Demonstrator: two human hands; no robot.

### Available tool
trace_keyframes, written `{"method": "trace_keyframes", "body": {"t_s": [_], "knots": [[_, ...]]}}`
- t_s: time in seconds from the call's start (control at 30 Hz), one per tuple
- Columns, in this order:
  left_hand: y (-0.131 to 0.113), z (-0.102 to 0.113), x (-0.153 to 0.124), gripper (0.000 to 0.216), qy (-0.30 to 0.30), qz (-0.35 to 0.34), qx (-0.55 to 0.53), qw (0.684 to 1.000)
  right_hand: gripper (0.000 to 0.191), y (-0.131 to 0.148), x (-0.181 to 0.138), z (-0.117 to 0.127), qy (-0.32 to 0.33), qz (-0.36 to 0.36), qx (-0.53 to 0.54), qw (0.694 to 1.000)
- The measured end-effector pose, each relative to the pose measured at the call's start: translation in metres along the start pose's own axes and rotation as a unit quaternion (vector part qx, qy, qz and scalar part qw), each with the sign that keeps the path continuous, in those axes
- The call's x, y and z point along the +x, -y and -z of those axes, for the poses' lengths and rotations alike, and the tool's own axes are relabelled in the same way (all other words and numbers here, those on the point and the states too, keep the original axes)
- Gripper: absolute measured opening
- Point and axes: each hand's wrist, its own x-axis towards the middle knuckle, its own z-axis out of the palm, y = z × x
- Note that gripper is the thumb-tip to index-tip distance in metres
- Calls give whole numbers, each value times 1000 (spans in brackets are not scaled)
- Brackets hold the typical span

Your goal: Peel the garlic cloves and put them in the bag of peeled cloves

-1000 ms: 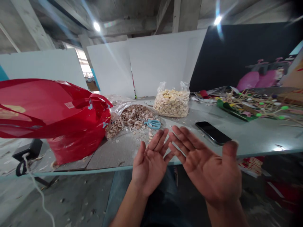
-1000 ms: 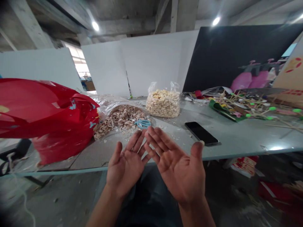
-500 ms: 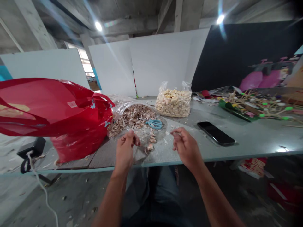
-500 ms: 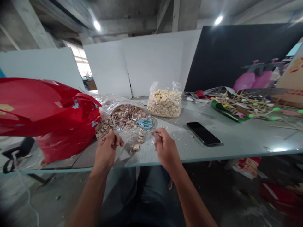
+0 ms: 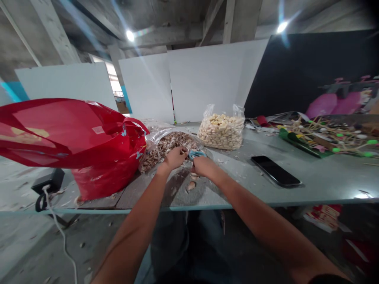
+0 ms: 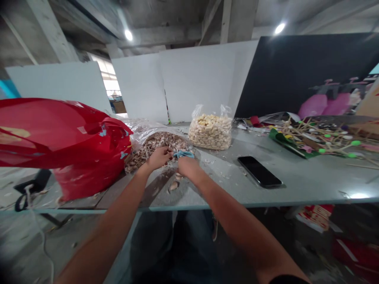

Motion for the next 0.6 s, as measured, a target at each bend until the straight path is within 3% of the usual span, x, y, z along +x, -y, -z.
{"method": "trace_keyframes", "body": {"t_s": [0.1, 0.2, 0.3, 0.4, 0.5, 0.6], "knots": [[14, -3, 12, 11, 8, 4, 44, 999, 21, -2, 18, 4, 17, 41, 27, 999], [25, 0, 13, 22, 11, 14, -6, 1000, 14, -10, 38, 11, 47, 33, 187, 981], [30, 4, 13, 36, 46, 9, -136, 990, 15, -15, 59, 17, 3, 48, 409, 911], [34, 8, 11, 48, 27, -24, -187, 982, 26, -11, 71, 13, -45, 99, 545, 831], [40, 9, 9, 54, -22, -33, -192, 981, 30, -7, 71, 2, -79, 135, 581, 799], [47, 9, 6, 54, -43, -34, -165, 985, 29, -9, 65, -9, -87, 146, 568, 805]]}}
